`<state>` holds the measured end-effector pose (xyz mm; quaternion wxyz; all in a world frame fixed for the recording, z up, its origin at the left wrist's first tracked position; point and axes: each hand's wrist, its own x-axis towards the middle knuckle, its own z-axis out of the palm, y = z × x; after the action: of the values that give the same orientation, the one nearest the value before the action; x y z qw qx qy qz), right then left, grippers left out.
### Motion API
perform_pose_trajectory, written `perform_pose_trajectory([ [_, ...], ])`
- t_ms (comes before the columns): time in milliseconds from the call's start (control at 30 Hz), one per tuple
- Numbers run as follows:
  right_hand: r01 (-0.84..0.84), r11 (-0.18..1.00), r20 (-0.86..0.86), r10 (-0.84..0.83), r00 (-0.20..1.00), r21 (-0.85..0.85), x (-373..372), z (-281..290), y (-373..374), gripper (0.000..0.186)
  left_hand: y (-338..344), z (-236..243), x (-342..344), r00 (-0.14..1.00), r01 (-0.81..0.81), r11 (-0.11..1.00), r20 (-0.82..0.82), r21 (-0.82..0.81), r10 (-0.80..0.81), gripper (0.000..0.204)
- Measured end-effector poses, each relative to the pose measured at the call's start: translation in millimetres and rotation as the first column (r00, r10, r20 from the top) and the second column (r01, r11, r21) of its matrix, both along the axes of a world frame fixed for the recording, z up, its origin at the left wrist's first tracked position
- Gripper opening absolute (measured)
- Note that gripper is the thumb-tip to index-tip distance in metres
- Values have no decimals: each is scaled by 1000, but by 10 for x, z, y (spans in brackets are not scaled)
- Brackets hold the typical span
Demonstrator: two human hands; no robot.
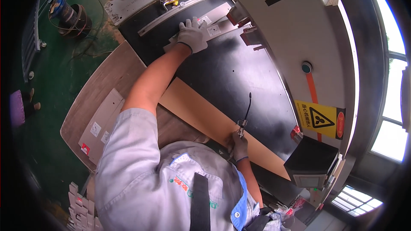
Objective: The person feeds wooden boards into an edge-banding machine, removes them, trims the edges with a hand tool, and wipes them with a cloth.
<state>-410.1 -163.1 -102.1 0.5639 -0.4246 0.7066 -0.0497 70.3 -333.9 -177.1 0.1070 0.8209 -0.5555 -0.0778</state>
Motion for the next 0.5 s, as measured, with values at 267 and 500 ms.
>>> perform_pose_trajectory([
  [267, 32, 999, -8, -32, 999, -11, -2, -3, -15, 53, 278, 23, -293, 999, 36, 999, 38, 34, -37, 105],
  [500, 115, 993, 83, -113, 990, -25, -130, -204, 33, 48, 287, -23, -273, 1000, -6, 995, 15, -97, 7, 93],
])
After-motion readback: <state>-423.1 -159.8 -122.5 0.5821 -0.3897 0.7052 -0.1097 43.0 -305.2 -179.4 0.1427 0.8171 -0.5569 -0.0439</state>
